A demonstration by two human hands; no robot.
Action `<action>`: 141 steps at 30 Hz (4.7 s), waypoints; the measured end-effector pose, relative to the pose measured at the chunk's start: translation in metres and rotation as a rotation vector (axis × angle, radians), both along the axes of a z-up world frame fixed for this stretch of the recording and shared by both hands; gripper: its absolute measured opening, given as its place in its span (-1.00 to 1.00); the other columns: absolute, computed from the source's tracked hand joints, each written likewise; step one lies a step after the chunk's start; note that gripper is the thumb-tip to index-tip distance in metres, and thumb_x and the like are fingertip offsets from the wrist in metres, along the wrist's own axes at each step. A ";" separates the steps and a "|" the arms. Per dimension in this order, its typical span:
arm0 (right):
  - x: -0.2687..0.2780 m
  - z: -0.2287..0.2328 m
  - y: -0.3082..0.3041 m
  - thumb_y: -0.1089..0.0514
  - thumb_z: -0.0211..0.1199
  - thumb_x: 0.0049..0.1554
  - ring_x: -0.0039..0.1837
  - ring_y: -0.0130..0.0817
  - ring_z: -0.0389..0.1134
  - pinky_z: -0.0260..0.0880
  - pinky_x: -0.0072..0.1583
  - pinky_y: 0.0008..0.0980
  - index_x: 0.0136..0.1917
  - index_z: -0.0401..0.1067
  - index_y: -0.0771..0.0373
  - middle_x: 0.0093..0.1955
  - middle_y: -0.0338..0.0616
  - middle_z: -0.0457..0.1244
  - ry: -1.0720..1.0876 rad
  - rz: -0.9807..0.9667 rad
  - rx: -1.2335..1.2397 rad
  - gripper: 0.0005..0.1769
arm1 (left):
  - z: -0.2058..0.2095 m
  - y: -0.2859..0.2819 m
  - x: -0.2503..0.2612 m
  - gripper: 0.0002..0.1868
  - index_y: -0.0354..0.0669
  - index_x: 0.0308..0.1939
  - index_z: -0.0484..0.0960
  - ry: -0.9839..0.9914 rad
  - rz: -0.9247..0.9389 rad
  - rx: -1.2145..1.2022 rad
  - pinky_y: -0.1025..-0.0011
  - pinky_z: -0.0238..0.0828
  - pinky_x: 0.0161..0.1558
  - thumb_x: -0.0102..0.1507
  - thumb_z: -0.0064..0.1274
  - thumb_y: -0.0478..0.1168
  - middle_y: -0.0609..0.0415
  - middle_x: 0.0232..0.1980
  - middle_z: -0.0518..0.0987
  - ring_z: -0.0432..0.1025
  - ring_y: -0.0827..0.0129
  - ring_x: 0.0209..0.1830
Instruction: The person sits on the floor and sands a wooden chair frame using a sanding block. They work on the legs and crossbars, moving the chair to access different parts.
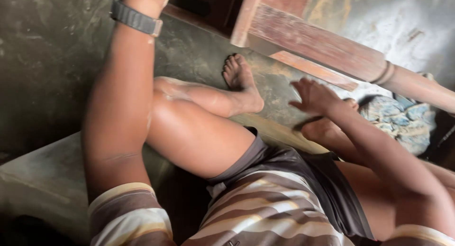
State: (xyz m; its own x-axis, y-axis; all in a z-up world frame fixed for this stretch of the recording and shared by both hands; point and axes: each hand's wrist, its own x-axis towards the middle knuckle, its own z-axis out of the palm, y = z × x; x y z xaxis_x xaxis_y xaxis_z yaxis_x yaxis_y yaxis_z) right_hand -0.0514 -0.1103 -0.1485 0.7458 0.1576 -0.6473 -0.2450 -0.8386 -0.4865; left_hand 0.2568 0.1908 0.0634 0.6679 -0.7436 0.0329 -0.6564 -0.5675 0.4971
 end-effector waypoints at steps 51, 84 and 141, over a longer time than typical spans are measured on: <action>0.143 0.105 -0.012 -0.41 0.24 0.16 -0.21 -0.63 -0.03 -0.07 -0.14 -0.49 -0.24 0.09 -0.01 -0.31 -0.51 -0.01 -0.724 -1.364 0.281 -0.43 | -0.031 -0.093 0.051 -0.21 -0.37 -0.19 0.64 0.334 0.058 0.337 -0.15 0.33 -0.28 0.49 -0.38 0.31 -0.38 -0.22 0.64 0.52 -0.34 -0.25; 0.099 0.070 -0.059 -0.45 0.44 -0.20 -0.15 -0.20 0.44 0.37 -0.22 -0.14 -0.14 0.37 -0.06 -0.22 -0.31 0.33 -0.833 -0.379 -0.788 -0.41 | -0.118 -0.122 0.046 -0.18 0.13 0.62 0.11 -0.315 -0.323 0.237 -0.21 0.02 0.27 0.24 -0.13 -0.28 -0.17 0.15 0.49 0.39 -0.11 0.10; 0.033 0.128 -0.015 -0.46 0.42 -0.32 -0.08 -0.18 0.51 0.50 0.00 -0.19 -0.01 0.55 -0.10 -0.21 -0.36 0.42 -0.538 -0.374 -0.622 -0.32 | -0.087 -0.088 -0.012 -0.34 -0.11 0.38 0.44 -0.196 -0.568 0.648 -0.06 0.40 -0.04 0.14 0.05 -0.21 -0.13 0.02 0.67 0.52 -0.07 0.06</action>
